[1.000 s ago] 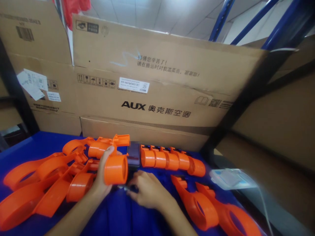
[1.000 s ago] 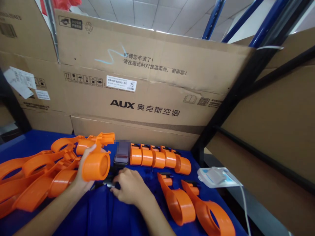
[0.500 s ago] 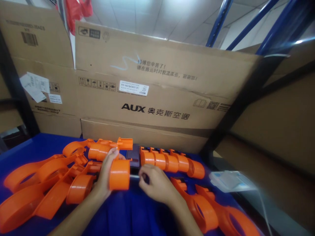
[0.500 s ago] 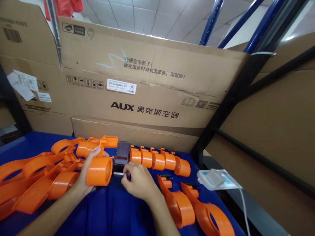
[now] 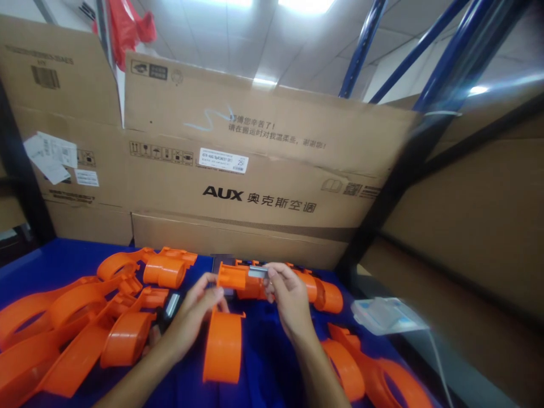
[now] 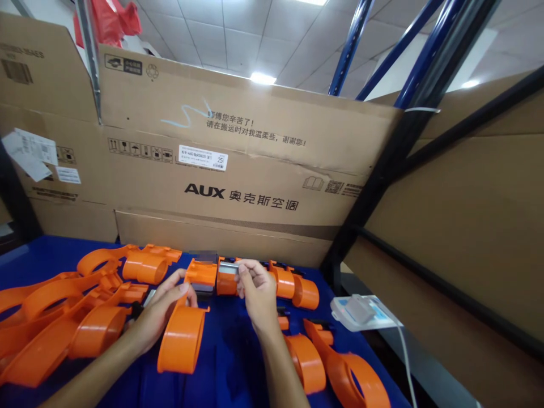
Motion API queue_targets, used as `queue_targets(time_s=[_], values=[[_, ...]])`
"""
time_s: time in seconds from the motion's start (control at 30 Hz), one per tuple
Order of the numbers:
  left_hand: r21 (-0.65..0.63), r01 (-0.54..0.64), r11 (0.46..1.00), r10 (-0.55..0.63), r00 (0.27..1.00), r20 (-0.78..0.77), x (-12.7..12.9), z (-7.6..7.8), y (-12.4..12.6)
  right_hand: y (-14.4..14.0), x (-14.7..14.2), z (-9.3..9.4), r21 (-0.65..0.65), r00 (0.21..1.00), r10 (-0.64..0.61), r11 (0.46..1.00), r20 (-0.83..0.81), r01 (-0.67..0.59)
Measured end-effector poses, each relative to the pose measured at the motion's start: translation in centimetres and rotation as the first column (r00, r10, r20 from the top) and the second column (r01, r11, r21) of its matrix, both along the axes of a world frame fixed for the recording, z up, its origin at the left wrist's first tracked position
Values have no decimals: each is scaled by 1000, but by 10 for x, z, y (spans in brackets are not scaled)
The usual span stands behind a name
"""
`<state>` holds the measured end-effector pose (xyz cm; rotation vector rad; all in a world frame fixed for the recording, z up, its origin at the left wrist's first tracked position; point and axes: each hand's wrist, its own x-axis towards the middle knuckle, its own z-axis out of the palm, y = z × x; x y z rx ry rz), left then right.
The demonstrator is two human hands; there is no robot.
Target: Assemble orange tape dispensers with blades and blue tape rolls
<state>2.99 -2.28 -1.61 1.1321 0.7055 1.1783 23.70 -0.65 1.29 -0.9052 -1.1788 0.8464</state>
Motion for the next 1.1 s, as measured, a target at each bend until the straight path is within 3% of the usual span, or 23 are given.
queue_targets(time_s=[0.13, 0.73, 1.1], values=[[41, 18, 999, -17, 999, -29, 1, 0, -1, -1, -3, 0, 4, 1000, -10, 1000, 12, 10], [-55, 10, 998, -11, 1000, -4, 2, -6, 3, -1, 2, -4, 27, 999, -26, 999, 34, 25], [-89, 24, 996, -25, 1000, -14, 1, 2, 2, 1, 0, -8, 14, 999, 13, 1000, 33, -13]])
